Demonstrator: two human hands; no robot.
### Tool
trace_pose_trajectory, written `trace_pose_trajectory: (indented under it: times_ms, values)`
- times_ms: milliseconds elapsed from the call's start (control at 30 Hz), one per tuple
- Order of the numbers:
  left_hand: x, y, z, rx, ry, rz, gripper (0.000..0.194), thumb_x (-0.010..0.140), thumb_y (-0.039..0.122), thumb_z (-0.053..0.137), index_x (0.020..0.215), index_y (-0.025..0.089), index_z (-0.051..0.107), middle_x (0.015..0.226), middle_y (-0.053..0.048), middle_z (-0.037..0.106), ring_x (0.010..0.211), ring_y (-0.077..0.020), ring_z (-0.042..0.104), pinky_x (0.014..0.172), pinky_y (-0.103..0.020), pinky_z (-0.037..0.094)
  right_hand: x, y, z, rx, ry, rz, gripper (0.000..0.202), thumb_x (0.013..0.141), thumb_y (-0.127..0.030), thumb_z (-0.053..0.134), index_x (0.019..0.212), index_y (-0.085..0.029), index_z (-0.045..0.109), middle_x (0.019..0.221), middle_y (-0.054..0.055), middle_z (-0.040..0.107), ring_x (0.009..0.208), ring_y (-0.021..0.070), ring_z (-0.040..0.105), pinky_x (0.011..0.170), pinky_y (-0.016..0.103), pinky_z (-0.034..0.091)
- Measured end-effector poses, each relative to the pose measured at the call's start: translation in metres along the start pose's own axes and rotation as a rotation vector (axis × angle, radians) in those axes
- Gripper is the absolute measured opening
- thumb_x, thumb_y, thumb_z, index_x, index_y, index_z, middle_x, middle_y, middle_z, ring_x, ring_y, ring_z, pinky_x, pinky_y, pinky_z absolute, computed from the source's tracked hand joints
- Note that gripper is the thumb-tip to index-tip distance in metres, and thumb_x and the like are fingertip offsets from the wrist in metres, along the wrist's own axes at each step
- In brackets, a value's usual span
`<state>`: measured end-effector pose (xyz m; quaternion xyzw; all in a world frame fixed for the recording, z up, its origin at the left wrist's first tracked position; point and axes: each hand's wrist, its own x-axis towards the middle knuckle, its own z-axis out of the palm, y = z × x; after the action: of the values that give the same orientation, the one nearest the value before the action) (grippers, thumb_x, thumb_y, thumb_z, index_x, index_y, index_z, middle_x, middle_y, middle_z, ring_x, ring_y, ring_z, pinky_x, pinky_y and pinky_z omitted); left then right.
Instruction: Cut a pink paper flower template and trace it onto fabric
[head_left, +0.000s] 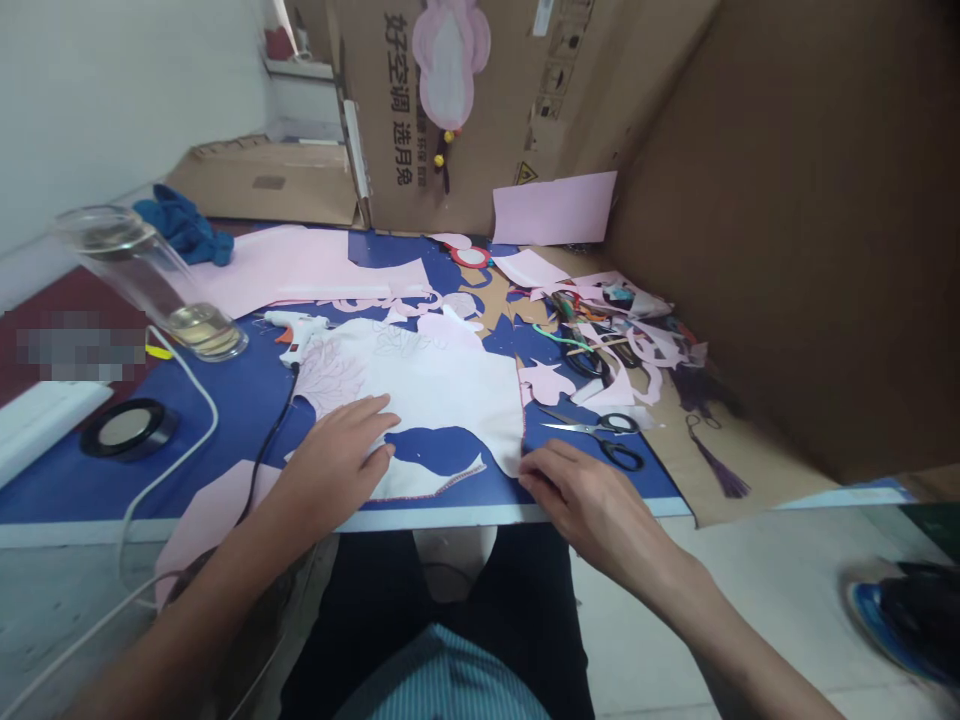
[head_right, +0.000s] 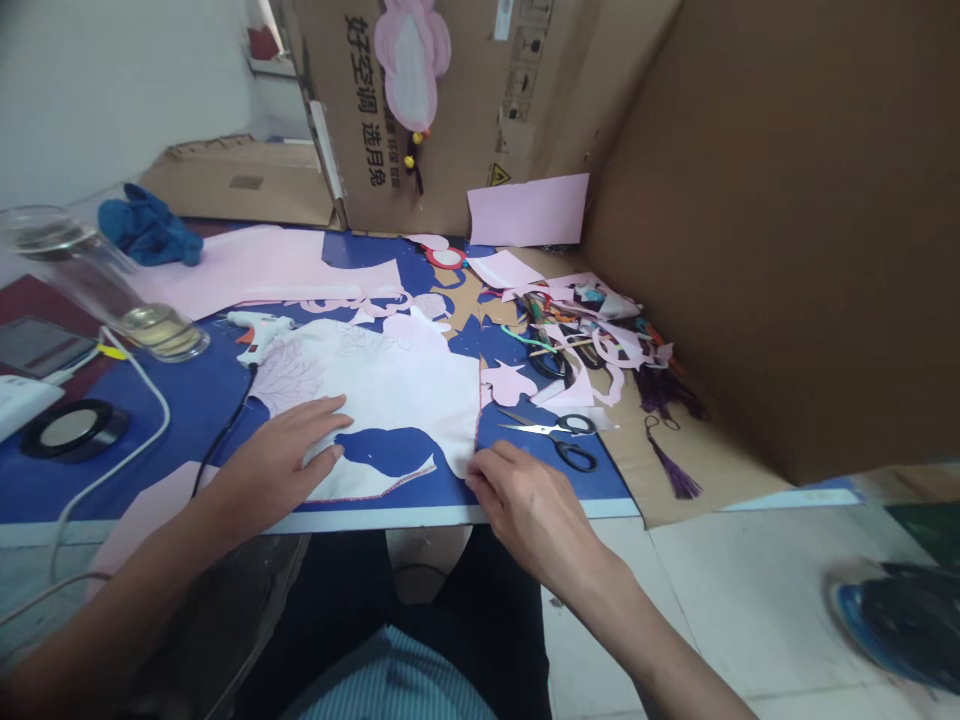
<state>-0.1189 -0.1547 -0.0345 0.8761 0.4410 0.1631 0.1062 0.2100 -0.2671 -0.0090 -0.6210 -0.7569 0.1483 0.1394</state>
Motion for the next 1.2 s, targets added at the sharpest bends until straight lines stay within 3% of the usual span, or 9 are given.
trace_pose_trajectory:
  times_ms: [100, 200, 400, 667, 800, 933, 1033, 1100, 1200]
  values:
    - [0.007, 0.022, 0.004, -0.048, 0.059, 0.050, 0.046, 0.108, 0.039, 0.047, 0.139, 0.020, 0.074, 0.163, -0.014, 0.063, 0.151, -0.0340, 0.059, 0.128, -0.056, 0.047, 0.001, 0.005, -0.006, -0.008, 0.039, 0.035, 0.023, 0.112, -0.031, 0.053, 0.110, -0.030, 0.076, 0.109, 0.006, 0.080, 0.091, 0.0261, 0.077, 0.072, 0.037, 0.054]
    - [0.014, 0.050, 0.013, -0.099, 0.034, 0.145, 0.044, 0.111, 0.037, 0.048, 0.147, 0.021, 0.069, 0.168, -0.014, 0.058, 0.156, -0.0324, 0.055, 0.129, -0.058, 0.045, 0.010, 0.018, -0.015, -0.055, 0.148, 0.075, 0.024, 0.110, -0.031, 0.054, 0.111, -0.029, 0.078, 0.111, 0.008, 0.082, 0.095, 0.0284, 0.078, 0.076, 0.038, 0.055]
    - [0.020, 0.085, 0.035, -0.083, -0.062, 0.260, 0.036, 0.113, 0.034, 0.055, 0.143, 0.022, 0.070, 0.169, -0.014, 0.057, 0.158, -0.0331, 0.052, 0.131, -0.061, 0.041, 0.067, 0.045, -0.040, -0.134, 0.225, 0.160, 0.024, 0.104, -0.028, 0.061, 0.114, -0.024, 0.081, 0.110, 0.010, 0.083, 0.097, 0.0288, 0.076, 0.080, 0.036, 0.051]
    - [0.014, 0.078, 0.040, -0.150, -0.058, 0.265, 0.028, 0.110, 0.027, 0.055, 0.130, 0.024, 0.075, 0.163, -0.013, 0.064, 0.154, -0.0337, 0.057, 0.127, -0.062, 0.046, 0.164, 0.046, -0.040, -0.163, 0.034, 0.180, 0.024, 0.092, -0.020, 0.074, 0.112, -0.026, 0.085, 0.112, 0.008, 0.083, 0.096, 0.0247, 0.073, 0.072, 0.030, 0.045]
    - [0.010, 0.076, 0.037, -0.196, -0.037, 0.243, 0.025, 0.108, 0.027, 0.058, 0.123, 0.025, 0.077, 0.158, -0.012, 0.068, 0.152, -0.0337, 0.059, 0.127, -0.062, 0.047, 0.181, 0.049, -0.031, -0.172, -0.026, 0.165, 0.010, 0.084, -0.017, 0.077, 0.088, -0.025, 0.082, 0.095, 0.006, 0.082, 0.086, 0.0218, 0.070, 0.066, 0.027, 0.042]
    - [0.012, 0.077, 0.030, -0.272, 0.012, 0.135, 0.023, 0.106, 0.028, 0.061, 0.120, 0.026, 0.078, 0.154, -0.010, 0.071, 0.143, -0.0321, 0.066, 0.120, -0.056, 0.055, 0.183, 0.050, -0.030, -0.157, -0.037, 0.161, 0.014, 0.083, -0.011, 0.073, 0.077, -0.023, 0.077, 0.084, 0.007, 0.079, 0.078, 0.0212, 0.067, 0.063, 0.028, 0.039]
    - [0.033, 0.079, 0.023, -0.402, 0.104, -0.033, 0.030, 0.103, 0.031, 0.064, 0.129, 0.026, 0.076, 0.144, -0.009, 0.076, 0.134, -0.0300, 0.071, 0.116, -0.049, 0.057, 0.182, 0.045, -0.036, -0.125, -0.011, 0.151, 0.014, 0.084, -0.011, 0.071, 0.080, -0.023, 0.076, 0.087, 0.007, 0.080, 0.078, 0.0220, 0.066, 0.064, 0.029, 0.039]
    - [0.058, 0.080, 0.019, -0.480, 0.139, -0.157, 0.038, 0.099, 0.031, 0.068, 0.135, 0.026, 0.074, 0.130, -0.007, 0.080, 0.110, -0.0269, 0.077, 0.099, -0.043, 0.062, 0.180, 0.038, -0.041, -0.099, 0.006, 0.135, 0.012, 0.086, -0.014, 0.070, 0.082, -0.023, 0.076, 0.087, 0.007, 0.079, 0.077, 0.0219, 0.066, 0.064, 0.030, 0.040]
    - [0.100, 0.081, 0.018, -0.531, 0.133, -0.239, 0.057, 0.094, 0.028, 0.073, 0.150, 0.028, 0.067, 0.100, -0.002, 0.079, 0.086, -0.0229, 0.072, 0.083, -0.038, 0.057, 0.179, 0.021, -0.050, -0.068, 0.014, 0.081, 0.009, 0.088, -0.017, 0.071, 0.085, -0.023, 0.077, 0.086, 0.006, 0.079, 0.077, 0.0211, 0.065, 0.066, 0.030, 0.040]
